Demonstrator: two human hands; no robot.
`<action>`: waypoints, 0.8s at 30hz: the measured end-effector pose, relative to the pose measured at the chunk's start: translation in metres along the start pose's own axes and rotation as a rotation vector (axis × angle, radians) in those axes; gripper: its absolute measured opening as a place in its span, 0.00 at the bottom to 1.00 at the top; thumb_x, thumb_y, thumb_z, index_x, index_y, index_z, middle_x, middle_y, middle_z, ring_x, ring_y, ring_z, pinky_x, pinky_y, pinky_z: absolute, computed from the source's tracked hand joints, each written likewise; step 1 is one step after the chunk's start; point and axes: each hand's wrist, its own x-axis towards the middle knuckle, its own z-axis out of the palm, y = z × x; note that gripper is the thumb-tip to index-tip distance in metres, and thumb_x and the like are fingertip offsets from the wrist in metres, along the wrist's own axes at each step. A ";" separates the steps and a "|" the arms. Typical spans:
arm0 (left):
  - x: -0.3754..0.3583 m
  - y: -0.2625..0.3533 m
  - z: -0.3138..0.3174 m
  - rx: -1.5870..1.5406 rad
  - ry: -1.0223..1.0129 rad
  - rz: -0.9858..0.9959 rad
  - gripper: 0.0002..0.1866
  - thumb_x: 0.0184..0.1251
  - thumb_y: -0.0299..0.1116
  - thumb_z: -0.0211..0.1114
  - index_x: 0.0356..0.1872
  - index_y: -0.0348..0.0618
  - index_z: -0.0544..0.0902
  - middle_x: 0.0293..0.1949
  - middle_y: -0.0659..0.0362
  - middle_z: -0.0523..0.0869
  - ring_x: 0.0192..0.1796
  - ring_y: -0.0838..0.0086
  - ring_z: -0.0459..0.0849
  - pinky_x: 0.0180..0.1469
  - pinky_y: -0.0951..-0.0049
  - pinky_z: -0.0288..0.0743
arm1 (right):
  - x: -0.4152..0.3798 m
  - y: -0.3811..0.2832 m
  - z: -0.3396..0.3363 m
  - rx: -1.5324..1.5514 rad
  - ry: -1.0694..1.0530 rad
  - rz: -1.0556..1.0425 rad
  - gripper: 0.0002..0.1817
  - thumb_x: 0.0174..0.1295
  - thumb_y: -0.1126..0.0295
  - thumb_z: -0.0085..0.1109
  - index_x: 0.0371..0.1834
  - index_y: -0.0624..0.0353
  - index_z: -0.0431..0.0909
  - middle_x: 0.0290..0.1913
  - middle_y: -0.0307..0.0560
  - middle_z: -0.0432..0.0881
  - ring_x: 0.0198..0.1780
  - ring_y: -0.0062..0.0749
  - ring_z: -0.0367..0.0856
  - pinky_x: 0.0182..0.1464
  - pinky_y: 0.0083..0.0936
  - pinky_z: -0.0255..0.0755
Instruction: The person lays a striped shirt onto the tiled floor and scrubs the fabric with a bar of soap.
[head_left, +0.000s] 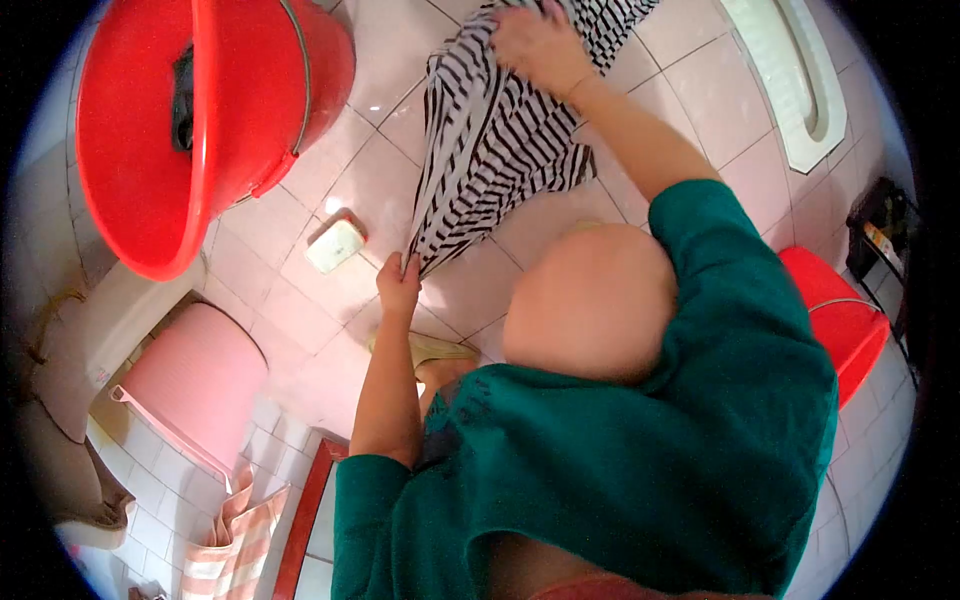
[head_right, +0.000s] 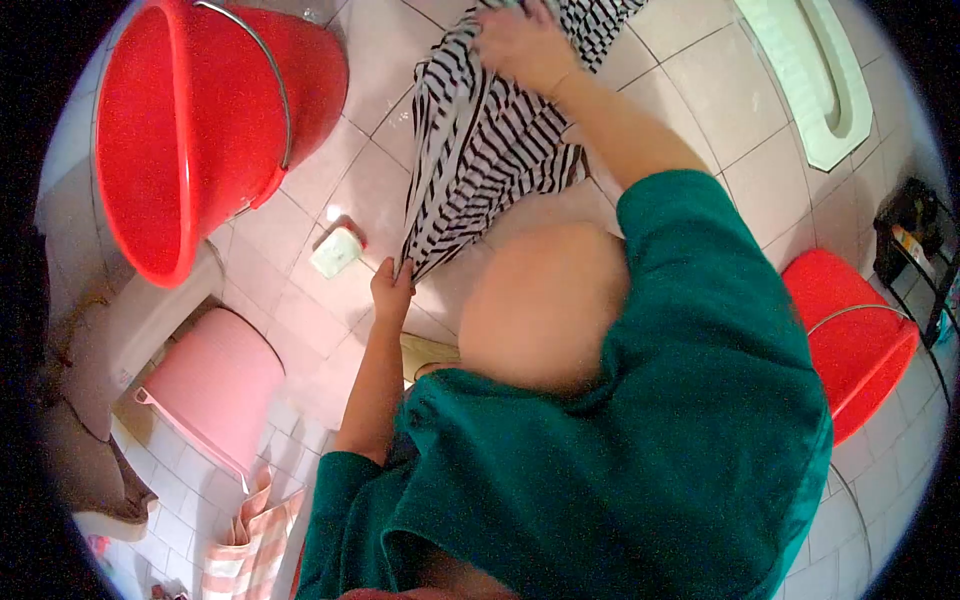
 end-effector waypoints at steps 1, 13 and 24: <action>-0.003 0.002 -0.001 -0.199 -0.014 -0.063 0.09 0.61 0.32 0.64 0.27 0.38 0.76 0.23 0.58 0.80 0.28 0.79 0.77 0.31 0.77 0.71 | -0.013 0.039 0.014 0.012 0.100 0.104 0.16 0.57 0.61 0.53 0.47 0.52 0.75 0.52 0.55 0.75 0.51 0.45 0.75 0.53 0.48 0.67; 0.039 0.056 0.016 -0.360 0.091 -0.069 0.11 0.46 0.15 0.53 0.28 0.38 0.81 0.29 0.59 0.81 0.33 0.73 0.78 0.38 0.78 0.73 | -0.049 -0.163 -0.028 0.523 0.009 -0.094 0.10 0.50 0.63 0.59 0.32 0.55 0.77 0.44 0.50 0.75 0.46 0.43 0.77 0.45 0.37 0.73; 0.017 -0.049 -0.003 -0.357 0.008 -0.374 0.25 0.52 0.22 0.66 0.53 0.35 0.69 0.44 0.54 0.79 0.41 0.68 0.80 0.34 0.70 0.77 | -0.053 0.089 -0.021 -0.222 -0.020 0.836 0.11 0.58 0.63 0.54 0.40 0.55 0.75 0.47 0.56 0.72 0.49 0.53 0.71 0.47 0.44 0.68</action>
